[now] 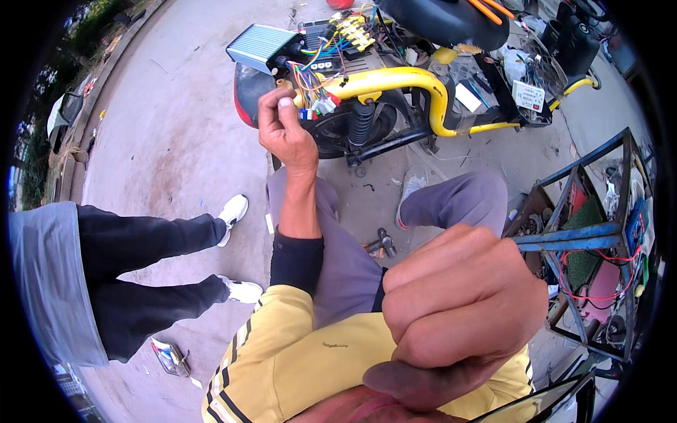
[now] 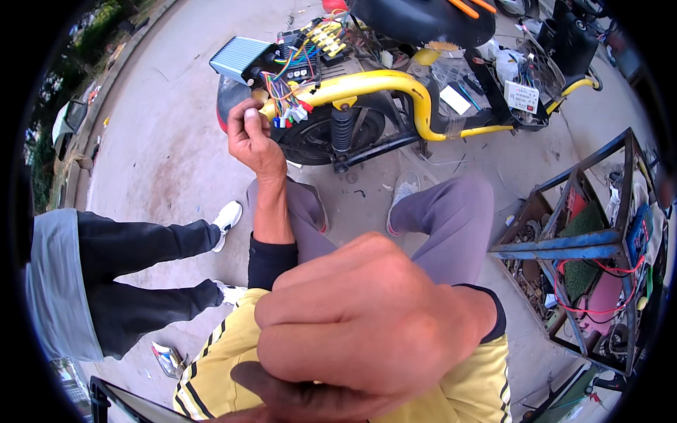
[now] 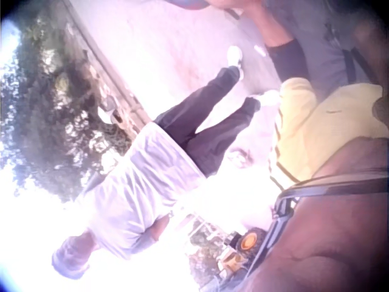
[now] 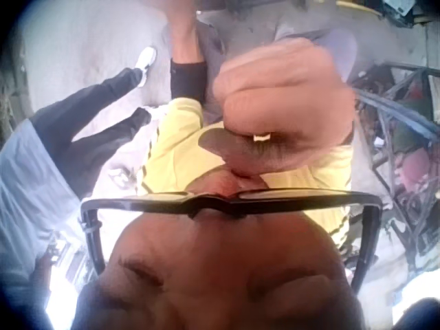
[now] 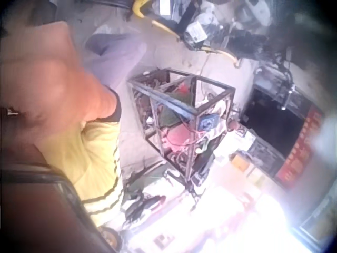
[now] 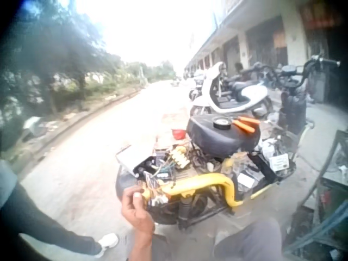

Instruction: The person repairs wiring on a yellow scooter by stripping wire ends, connecting them to a white connector, and testing the connection with a multimeter. The person uses pliers and a multimeter to complete the task.

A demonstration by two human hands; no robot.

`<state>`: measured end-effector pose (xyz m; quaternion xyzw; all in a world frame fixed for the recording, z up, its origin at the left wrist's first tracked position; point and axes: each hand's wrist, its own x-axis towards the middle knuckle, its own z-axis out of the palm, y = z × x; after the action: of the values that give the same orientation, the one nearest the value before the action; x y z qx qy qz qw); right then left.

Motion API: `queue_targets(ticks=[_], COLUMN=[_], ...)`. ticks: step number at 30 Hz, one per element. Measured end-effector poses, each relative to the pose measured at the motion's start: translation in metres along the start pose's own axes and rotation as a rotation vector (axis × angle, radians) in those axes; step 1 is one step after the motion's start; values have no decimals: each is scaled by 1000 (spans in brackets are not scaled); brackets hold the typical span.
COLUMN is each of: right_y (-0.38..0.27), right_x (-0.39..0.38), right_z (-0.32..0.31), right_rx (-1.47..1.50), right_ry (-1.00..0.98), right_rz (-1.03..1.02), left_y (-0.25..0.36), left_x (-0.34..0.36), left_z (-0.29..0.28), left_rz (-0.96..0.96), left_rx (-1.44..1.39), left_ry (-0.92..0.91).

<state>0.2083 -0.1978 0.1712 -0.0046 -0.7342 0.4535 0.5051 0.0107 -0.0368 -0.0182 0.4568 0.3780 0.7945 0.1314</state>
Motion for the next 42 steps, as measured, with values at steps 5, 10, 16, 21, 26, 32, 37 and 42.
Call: queue_targets(ticks=[5,10,16,21,26,32,37,42], right_y=[2,5,166,256,279,279,288,282], right_x=[3,2,-33,-43,-31,-35,-41,-38], right_z=[5,21,-53,-67,-56,-49,-57,-64], right_rx=[77,-244,-389,-689,-741,-584,-117,331], right_ry=[6,64,452,442,474,553,693,733], right_rz=[-152,-10,675,687,634,610,679,691], left_y=[-9,-3,9,7,-1,-9,-7,-5], left_x=[-12,-11,-11,-9,-4,-5,-5,-4], left_z=[-9,-11,-4,5,13,0,0,-2], left_rz=[-121,-73,213,229,213,173,147,153], left_rx=[27,304,716,876,999,835,822,820], left_ry=[13,-74,-181,-133,-128,-72,-90,-104])
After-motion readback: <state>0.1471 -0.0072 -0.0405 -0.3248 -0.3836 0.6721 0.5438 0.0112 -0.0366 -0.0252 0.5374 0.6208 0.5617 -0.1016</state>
